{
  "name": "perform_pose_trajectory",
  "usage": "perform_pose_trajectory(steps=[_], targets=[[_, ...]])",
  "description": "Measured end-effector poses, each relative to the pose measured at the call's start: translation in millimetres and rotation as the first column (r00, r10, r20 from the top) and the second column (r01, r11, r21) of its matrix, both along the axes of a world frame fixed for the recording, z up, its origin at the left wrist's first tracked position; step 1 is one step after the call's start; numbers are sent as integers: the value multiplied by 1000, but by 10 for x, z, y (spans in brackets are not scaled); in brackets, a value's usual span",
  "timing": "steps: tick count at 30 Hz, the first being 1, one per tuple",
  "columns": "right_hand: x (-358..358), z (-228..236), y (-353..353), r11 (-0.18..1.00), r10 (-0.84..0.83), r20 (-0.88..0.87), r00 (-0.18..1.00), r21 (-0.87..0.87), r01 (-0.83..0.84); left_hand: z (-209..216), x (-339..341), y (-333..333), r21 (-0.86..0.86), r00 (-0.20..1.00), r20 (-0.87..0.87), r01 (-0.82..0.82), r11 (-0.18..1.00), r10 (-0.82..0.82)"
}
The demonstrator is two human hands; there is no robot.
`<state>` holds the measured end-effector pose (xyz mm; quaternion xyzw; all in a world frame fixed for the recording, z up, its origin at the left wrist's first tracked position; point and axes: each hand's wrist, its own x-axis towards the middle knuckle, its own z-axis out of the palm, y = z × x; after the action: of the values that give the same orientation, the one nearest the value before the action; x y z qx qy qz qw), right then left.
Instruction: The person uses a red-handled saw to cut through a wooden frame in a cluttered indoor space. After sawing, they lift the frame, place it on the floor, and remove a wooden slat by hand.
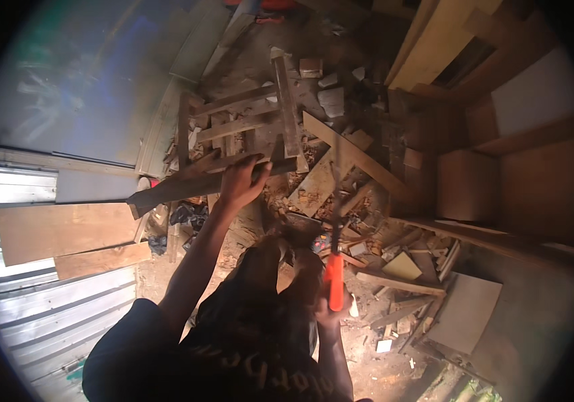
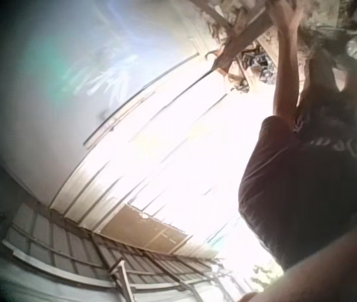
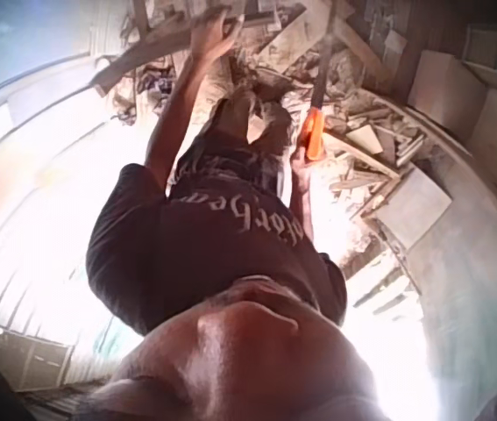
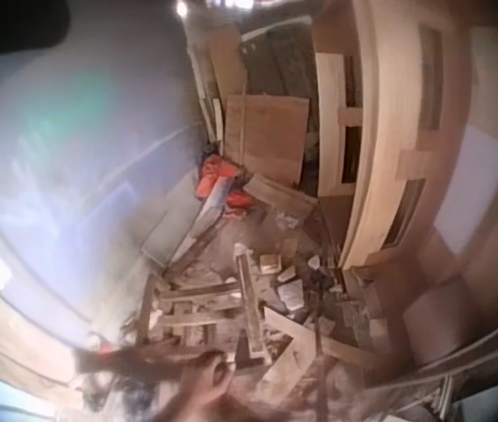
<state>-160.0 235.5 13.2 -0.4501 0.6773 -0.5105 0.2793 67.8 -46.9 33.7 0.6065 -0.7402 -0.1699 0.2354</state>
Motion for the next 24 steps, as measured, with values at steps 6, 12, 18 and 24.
perform_pose_trajectory(steps=[6, 12, 18, 24], targets=[[392, 291, -449, 992, 74, -94, 993, -99, -83, 29, -250, -190, 274, 980, 130, 112, 955, -152], [432, 174, -503, 974, 215, -117, 969, -44, -222, 17, -105, -184, 283, 961, 228, 86, 955, -154], [474, 255, -561, 965, 255, 121, 959, -93, -245, -4, -176, -229, 329, 947, 260, 97, 939, -189], [330, 950, -773, 922, 356, 38, 934, 146, -358, -75, -143, -209, 267, 947, 303, 21, 963, -105]])
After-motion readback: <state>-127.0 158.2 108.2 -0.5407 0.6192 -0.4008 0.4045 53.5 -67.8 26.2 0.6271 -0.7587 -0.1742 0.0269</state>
